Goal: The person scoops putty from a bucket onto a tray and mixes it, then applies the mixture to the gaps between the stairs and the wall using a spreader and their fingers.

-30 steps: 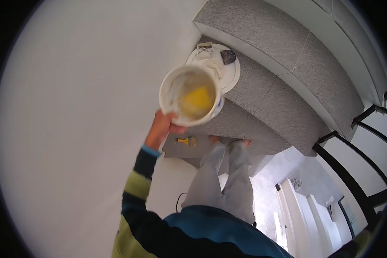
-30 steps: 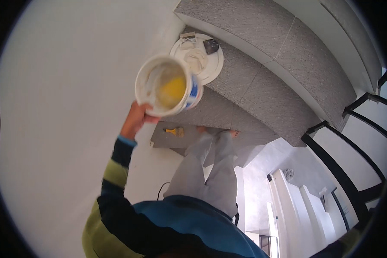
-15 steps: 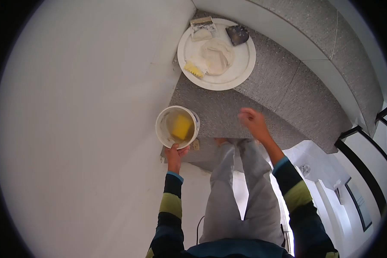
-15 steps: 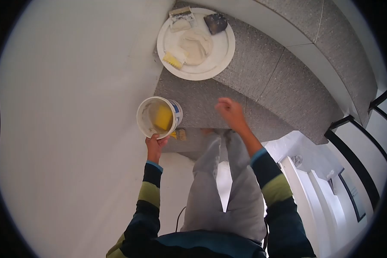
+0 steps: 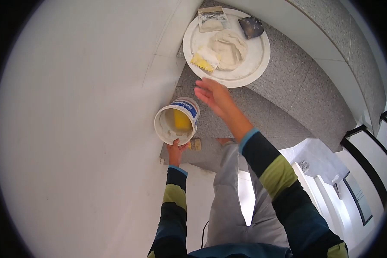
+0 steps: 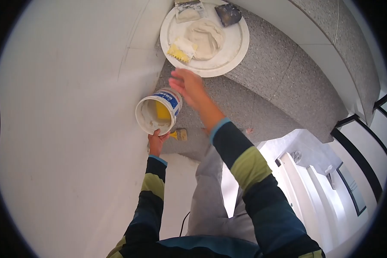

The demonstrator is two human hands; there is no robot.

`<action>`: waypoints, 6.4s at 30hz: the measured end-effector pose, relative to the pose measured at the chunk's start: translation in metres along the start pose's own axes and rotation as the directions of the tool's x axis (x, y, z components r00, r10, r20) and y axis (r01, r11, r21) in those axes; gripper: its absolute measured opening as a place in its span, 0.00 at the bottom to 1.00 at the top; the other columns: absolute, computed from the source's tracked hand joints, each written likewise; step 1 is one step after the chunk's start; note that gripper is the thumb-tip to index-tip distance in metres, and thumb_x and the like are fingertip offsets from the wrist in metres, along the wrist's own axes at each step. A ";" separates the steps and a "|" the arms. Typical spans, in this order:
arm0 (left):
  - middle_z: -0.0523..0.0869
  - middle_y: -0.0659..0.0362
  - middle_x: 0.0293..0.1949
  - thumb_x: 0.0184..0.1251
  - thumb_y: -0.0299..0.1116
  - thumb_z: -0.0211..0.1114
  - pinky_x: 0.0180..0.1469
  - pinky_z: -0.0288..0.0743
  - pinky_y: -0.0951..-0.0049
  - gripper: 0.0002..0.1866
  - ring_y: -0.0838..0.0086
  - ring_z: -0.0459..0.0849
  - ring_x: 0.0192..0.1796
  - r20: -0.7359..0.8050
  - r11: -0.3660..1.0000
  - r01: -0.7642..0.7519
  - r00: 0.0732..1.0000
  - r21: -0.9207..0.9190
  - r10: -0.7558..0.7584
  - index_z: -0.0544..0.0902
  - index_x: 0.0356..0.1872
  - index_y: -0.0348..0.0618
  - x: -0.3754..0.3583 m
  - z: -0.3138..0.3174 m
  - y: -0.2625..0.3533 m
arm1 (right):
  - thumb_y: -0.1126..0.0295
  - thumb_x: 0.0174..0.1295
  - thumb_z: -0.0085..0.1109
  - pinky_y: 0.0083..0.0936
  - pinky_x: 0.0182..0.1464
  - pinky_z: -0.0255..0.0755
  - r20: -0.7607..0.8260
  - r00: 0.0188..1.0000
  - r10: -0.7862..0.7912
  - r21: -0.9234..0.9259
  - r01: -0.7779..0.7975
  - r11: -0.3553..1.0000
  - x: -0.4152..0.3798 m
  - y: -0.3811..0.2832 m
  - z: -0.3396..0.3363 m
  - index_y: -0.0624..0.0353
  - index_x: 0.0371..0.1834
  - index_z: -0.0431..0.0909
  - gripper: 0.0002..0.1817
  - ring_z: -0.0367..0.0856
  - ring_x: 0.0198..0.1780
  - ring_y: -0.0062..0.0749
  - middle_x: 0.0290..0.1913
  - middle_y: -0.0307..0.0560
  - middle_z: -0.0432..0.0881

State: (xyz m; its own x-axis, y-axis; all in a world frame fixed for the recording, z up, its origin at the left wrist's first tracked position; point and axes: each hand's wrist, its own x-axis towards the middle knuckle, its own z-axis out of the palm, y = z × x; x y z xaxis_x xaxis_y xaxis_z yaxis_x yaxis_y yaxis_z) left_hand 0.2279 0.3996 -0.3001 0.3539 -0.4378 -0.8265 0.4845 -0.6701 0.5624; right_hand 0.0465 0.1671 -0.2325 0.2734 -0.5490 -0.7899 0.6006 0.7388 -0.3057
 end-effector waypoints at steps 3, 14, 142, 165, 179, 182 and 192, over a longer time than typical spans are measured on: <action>0.78 0.45 0.45 0.61 0.35 0.56 0.37 0.81 0.66 0.27 0.61 0.83 0.39 0.094 0.997 0.046 0.994 0.062 -0.052 0.60 0.59 0.35 0.003 -0.010 0.001 | 0.64 0.58 0.59 0.26 0.44 0.76 -0.116 0.992 0.045 0.260 -0.013 0.965 0.033 0.006 0.012 0.63 0.49 0.66 0.20 0.76 0.40 0.35 0.44 0.48 0.75; 0.71 0.50 0.55 0.62 0.37 0.59 0.58 0.63 0.70 0.26 0.64 0.68 0.59 0.383 0.705 -0.557 0.826 0.440 0.413 0.65 0.59 0.38 -0.043 0.103 0.100 | 0.72 0.54 0.53 0.25 0.26 0.78 -0.402 0.826 -0.395 0.048 0.450 0.892 -0.005 -0.034 -0.006 0.64 0.34 0.68 0.08 0.77 0.25 0.30 0.32 0.47 0.75; 0.81 0.41 0.34 0.60 0.38 0.55 0.42 0.71 0.55 0.16 0.46 0.80 0.38 0.448 0.235 -0.752 0.579 0.615 0.681 0.73 0.39 0.33 0.060 0.282 0.187 | 0.81 0.48 0.52 0.31 0.41 0.70 0.654 0.588 -0.476 -0.710 0.260 -0.655 -0.050 -0.217 -0.115 0.59 0.38 0.77 0.13 0.75 0.37 0.38 0.41 0.43 0.78; 0.81 0.41 0.34 0.52 0.35 0.64 0.38 0.75 0.59 0.21 0.50 0.82 0.38 0.331 0.331 -0.721 0.610 0.609 0.720 0.68 0.42 0.32 0.075 0.286 0.145 | 0.73 0.51 0.55 0.22 0.37 0.76 0.661 0.750 0.018 -0.114 0.124 -0.986 -0.038 -0.170 -0.134 0.63 0.41 0.78 0.13 0.72 0.41 0.32 0.44 0.41 0.70; 0.80 0.39 0.35 0.53 0.34 0.64 0.36 0.76 0.60 0.22 0.50 0.82 0.37 0.346 0.313 -0.738 0.589 0.598 0.730 0.66 0.44 0.32 0.074 0.286 0.157 | 0.74 0.49 0.56 0.24 0.35 0.78 0.548 0.827 0.123 -0.026 0.163 -0.986 -0.031 -0.153 -0.127 0.63 0.32 0.80 0.08 0.75 0.44 0.35 0.44 0.41 0.72; 0.80 0.39 0.35 0.53 0.34 0.64 0.37 0.76 0.59 0.23 0.49 0.82 0.38 0.339 0.374 -0.736 0.620 0.564 0.708 0.67 0.44 0.31 0.064 0.286 0.154 | 0.75 0.48 0.56 0.25 0.36 0.78 0.559 0.828 0.043 -0.186 0.176 -0.967 -0.057 -0.168 -0.123 0.64 0.32 0.80 0.08 0.77 0.43 0.37 0.42 0.44 0.75; 0.82 0.44 0.36 0.50 0.35 0.66 0.41 0.75 0.62 0.22 0.53 0.83 0.39 0.307 0.392 -0.709 0.643 0.587 0.702 0.69 0.43 0.35 0.071 0.282 0.154 | 0.80 0.51 0.58 0.22 0.28 0.80 -0.399 0.899 -0.178 -0.382 0.014 0.924 -0.031 -0.084 -0.127 0.71 0.39 0.72 0.11 0.77 0.31 0.29 0.32 0.47 0.75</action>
State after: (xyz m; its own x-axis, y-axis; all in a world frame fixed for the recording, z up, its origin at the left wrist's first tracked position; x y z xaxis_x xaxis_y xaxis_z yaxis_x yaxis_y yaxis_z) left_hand 0.1022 0.0962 -0.2792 0.3222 -0.9357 -0.1441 -0.5300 -0.3044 0.7915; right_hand -0.1081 0.1716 -0.2494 -0.1614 -0.4693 -0.8682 0.2717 0.8246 -0.4962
